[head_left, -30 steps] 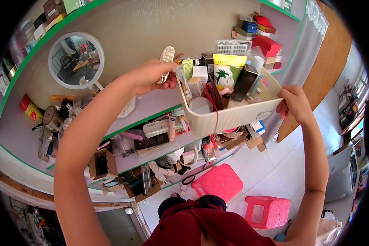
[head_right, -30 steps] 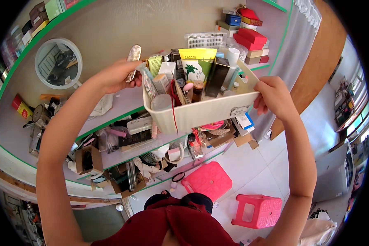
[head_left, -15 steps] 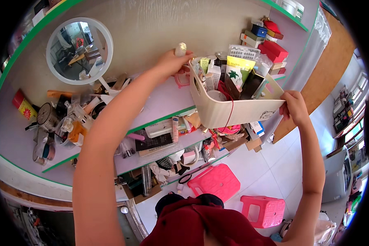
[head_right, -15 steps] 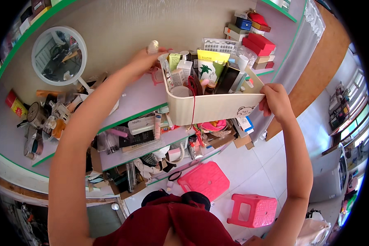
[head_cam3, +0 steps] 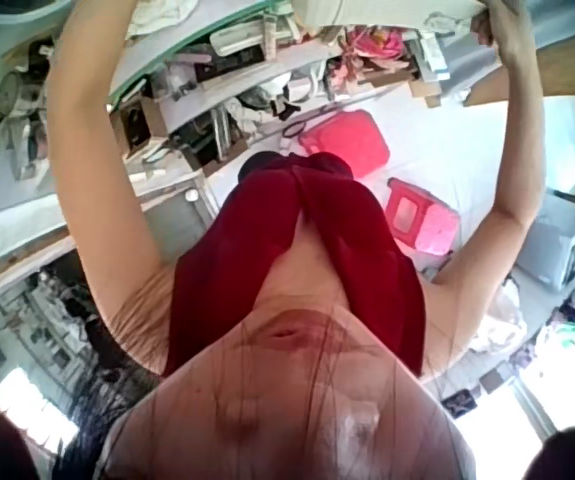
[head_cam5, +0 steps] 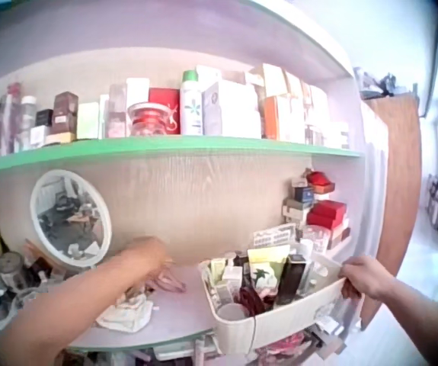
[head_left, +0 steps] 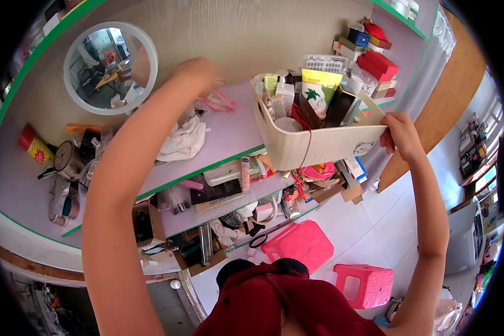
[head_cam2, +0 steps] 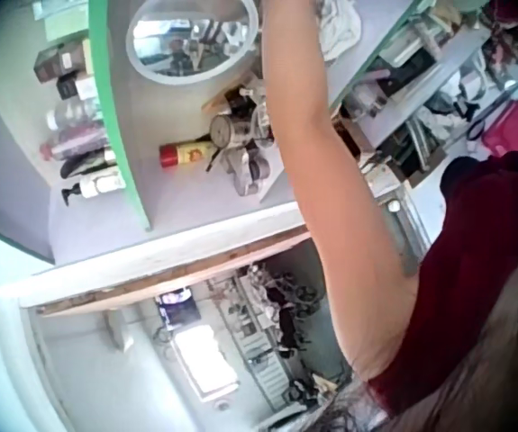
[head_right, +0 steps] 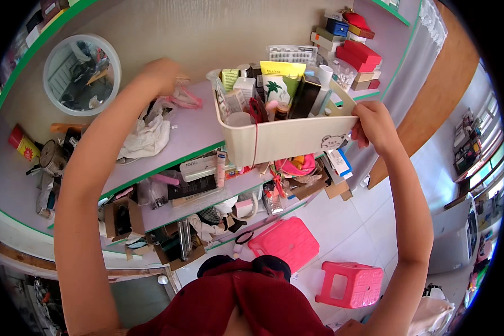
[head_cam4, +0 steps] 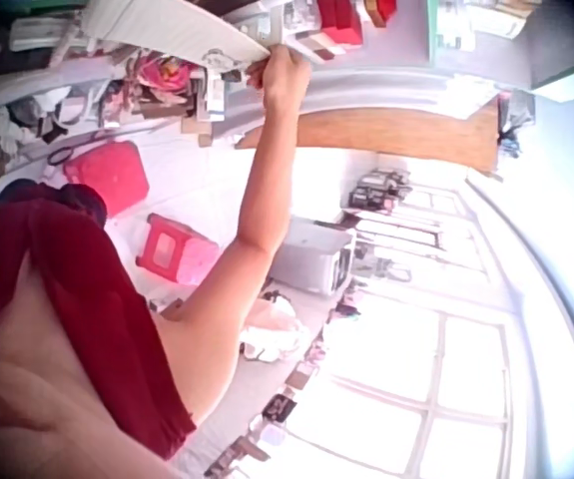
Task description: The person wipes various small cosmetic bottles and an eyelash curler with a white cloth, then organizes them into a basket and places the items on a shelf.
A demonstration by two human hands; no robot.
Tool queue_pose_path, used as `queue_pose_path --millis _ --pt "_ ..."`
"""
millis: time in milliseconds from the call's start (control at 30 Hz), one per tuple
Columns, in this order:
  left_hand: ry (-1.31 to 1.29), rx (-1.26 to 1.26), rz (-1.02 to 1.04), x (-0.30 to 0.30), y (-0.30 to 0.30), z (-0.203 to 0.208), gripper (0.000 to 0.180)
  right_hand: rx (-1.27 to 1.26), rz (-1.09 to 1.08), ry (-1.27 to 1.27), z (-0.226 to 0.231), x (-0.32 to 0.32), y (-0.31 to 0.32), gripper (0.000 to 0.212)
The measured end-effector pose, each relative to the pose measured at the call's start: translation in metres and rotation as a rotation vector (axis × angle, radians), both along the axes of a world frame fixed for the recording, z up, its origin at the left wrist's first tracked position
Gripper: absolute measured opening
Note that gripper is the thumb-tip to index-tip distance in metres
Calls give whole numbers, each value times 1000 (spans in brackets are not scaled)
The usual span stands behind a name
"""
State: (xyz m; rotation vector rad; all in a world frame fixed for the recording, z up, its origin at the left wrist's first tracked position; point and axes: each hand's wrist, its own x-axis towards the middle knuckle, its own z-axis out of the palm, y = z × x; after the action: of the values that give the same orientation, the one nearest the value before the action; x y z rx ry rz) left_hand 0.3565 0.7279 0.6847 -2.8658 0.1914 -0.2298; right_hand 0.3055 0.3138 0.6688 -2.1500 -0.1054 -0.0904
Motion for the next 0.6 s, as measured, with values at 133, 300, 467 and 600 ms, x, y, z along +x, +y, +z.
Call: queue_pose_path --millis 133,300,467,600 --pt "72 -28 178 2 14 9 25 -32 52 -24 2 13 21 29" --pt "-261 -547 -7 -57 17 17 35 -107 142 -83 -13 42 57 28" --pt "-437 -1239 -66 -136 -55 -15 41 -190 167 -165 -22 66 77 39" --pt "-845 -589 -418 -145 -68 -49 42 -27 243 -63 -20 73 83 45"
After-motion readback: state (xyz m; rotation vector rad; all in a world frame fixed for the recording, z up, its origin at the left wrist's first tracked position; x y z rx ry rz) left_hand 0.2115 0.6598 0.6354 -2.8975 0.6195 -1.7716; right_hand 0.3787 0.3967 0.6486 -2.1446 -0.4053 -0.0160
